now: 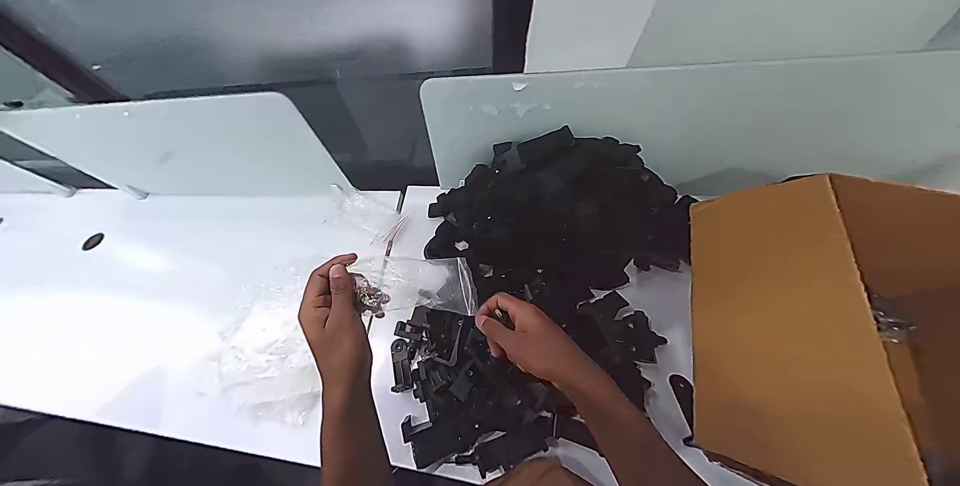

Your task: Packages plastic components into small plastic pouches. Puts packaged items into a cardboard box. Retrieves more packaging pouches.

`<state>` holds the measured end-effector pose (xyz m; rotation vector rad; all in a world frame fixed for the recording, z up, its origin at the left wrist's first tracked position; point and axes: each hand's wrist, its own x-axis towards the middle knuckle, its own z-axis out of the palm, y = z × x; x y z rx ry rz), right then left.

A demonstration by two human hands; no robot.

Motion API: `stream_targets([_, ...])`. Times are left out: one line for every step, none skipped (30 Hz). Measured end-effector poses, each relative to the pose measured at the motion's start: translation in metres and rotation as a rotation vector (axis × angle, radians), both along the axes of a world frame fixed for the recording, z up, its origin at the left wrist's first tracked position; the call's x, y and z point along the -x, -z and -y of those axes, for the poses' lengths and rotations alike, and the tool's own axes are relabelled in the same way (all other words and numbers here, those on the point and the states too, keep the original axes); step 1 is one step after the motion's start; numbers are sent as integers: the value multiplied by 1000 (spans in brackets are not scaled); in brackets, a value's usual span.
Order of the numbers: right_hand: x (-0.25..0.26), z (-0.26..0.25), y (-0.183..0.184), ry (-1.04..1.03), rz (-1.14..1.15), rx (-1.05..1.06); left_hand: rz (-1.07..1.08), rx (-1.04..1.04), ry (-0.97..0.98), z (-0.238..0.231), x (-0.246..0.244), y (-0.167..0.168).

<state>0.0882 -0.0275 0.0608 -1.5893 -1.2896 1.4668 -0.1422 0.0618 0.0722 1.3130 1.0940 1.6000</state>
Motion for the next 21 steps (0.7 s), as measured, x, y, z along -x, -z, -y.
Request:
stream_targets([4, -12, 1, -100, 164, -46, 7, 1, -12, -1, 5, 2])
stream_targets([10, -25, 0, -202, 291, -80, 19, -3, -29, -3, 10, 1])
stream_targets([17, -38, 1, -309, 398, -99, 39, -7, -47, -4, 14, 1])
stream_targets([25, -50, 2, -417, 492, -103, 66, -9, -67, -5, 17, 0])
stream_targets([31, -61, 6, -515, 573, -105, 87, -8, -83, -5, 20, 0])
stream_targets([37, -70, 11, -597, 655, -108, 97, -1, -92, -5, 23, 0])
stream_targets([43, -76, 14, -666, 737, -109, 101, 11, -99, -5, 26, 1])
stream_targets([46, -81, 13, -715, 802, -106, 97, 22, -104, -6, 28, 0])
stream_targets([48, -82, 10, -742, 842, -93, 86, 33, -108, -7, 30, 0])
stream_targets([49, -82, 5, -752, 863, -73, 74, 42, -99, -8, 31, 1])
stream_targets([49, -81, 2, -754, 878, -60, 63, 51, -78, -9, 31, 3])
stream_targets([48, -80, 3, -732, 893, -55, 47, 69, -50, -11, 30, 7])
stream_targets([48, -78, 5, -686, 896, -50, 29, 101, -12, -14, 29, 12])
stream_targets([47, -75, 7, -632, 882, -39, 18, 139, 36, -17, 27, 18])
stream_targets([45, -72, 8, -582, 853, -35, 19, 179, 97, -21, 25, 25])
stream_targets([43, -68, 10, -535, 819, -34, 43, 223, 160, -25, 23, 32])
stream_targets([41, -66, 14, -512, 797, -54, 91, 271, 219, -28, 21, 38])
stream_targets([39, -65, 18, -505, 789, -80, 152, 316, 268, -31, 18, 44])
stream_targets([37, -64, 22, -503, 786, -100, 210, 362, 304, -33, 16, 49])
stream_targets([36, -63, 24, -510, 791, -105, 256, 401, 326, -34, 14, 54])
stream_targets([34, -63, 25, -518, 785, -102, 293, 431, 340, -35, 12, 59])
